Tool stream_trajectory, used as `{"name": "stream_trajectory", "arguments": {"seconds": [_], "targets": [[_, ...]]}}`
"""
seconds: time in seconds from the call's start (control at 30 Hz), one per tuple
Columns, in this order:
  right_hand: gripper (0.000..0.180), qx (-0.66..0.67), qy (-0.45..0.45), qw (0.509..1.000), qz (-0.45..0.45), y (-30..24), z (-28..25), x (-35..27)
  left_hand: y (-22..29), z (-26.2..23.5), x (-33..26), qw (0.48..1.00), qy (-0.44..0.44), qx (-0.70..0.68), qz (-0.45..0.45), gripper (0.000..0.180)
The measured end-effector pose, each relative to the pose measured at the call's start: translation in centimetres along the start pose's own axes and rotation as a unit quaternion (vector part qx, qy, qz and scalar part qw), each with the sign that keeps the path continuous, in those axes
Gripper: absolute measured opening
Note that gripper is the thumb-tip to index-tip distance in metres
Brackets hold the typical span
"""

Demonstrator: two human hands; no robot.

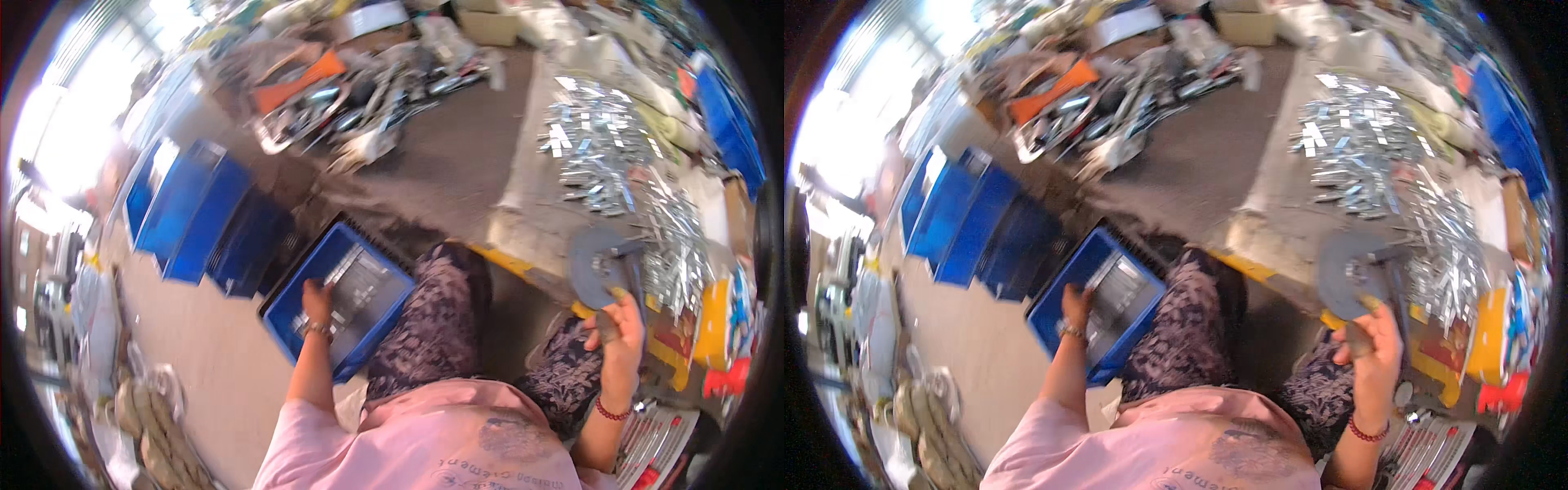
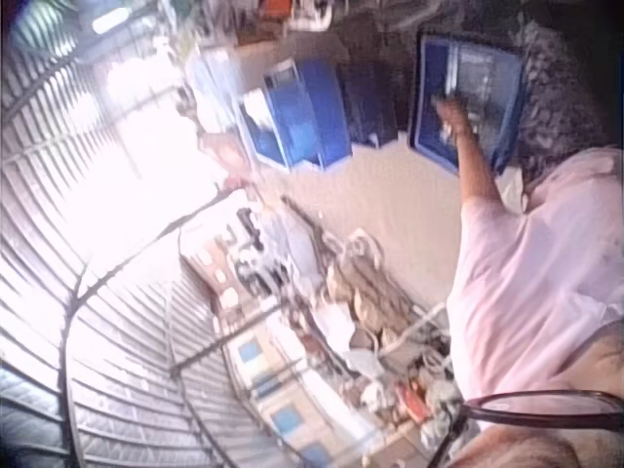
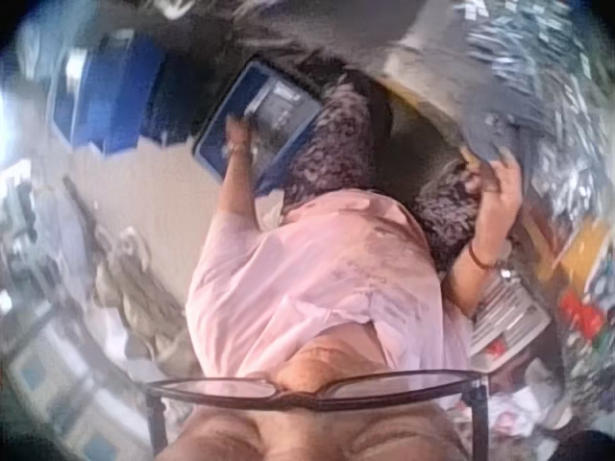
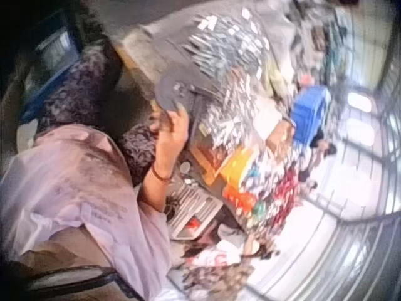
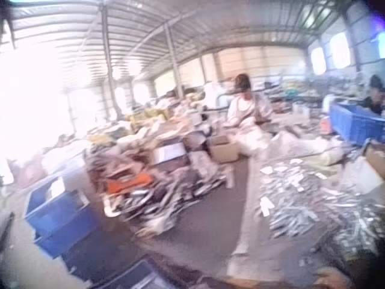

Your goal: Assembling metal components using a fixture and a hammer.

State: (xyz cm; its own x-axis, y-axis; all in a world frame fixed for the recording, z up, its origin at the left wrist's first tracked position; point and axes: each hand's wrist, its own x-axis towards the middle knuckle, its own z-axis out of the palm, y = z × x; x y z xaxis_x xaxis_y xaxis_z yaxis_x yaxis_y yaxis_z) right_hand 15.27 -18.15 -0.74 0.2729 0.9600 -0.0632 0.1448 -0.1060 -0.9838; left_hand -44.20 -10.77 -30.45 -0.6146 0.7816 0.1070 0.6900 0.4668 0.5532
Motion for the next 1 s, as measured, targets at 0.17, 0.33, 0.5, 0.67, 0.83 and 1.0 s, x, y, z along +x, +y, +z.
{"name": "stream_trajectory", "arguments": {"seconds": [0.17,0.33,0.5,0.67,0.83,1.0], "targets": [[0.028,-0.019,-0.049,0.998,-0.016,-1.3,0.5,0.3,5.9,-3.0,4.2,0.955,0.073,-0.278,0.069,0.028],[0.035,0.035,-0.017,0.999,0.035,-1.6,0.3,-0.2,31.8,-10.4,-0.7,0.882,-0.056,-0.426,0.194,0.016],[0.036,0.032,-0.013,0.999,0.04,-1.5,-0.2,-0.7,48.5,-9.2,-7.6,0.798,-0.224,-0.284,0.481,0.016],[0.038,-0.011,-0.04,0.997,-0.058,-0.1,-0.7,-1.7,53.7,-4.6,-10.6,0.78,-0.201,-0.158,0.572,0.021],[0.022,-0.172,0.065,0.969,-0.167,-3.1,-6.0,-2.2,54.0,-2.0,-10.4,0.777,-0.208,-0.153,0.575,0.022],[0.013,-0.4,0.268,0.854,-0.196,-1.1,-13.1,1.7,52.9,-4.7,-11.1,0.774,-0.254,-0.226,0.534,0.03]]}}
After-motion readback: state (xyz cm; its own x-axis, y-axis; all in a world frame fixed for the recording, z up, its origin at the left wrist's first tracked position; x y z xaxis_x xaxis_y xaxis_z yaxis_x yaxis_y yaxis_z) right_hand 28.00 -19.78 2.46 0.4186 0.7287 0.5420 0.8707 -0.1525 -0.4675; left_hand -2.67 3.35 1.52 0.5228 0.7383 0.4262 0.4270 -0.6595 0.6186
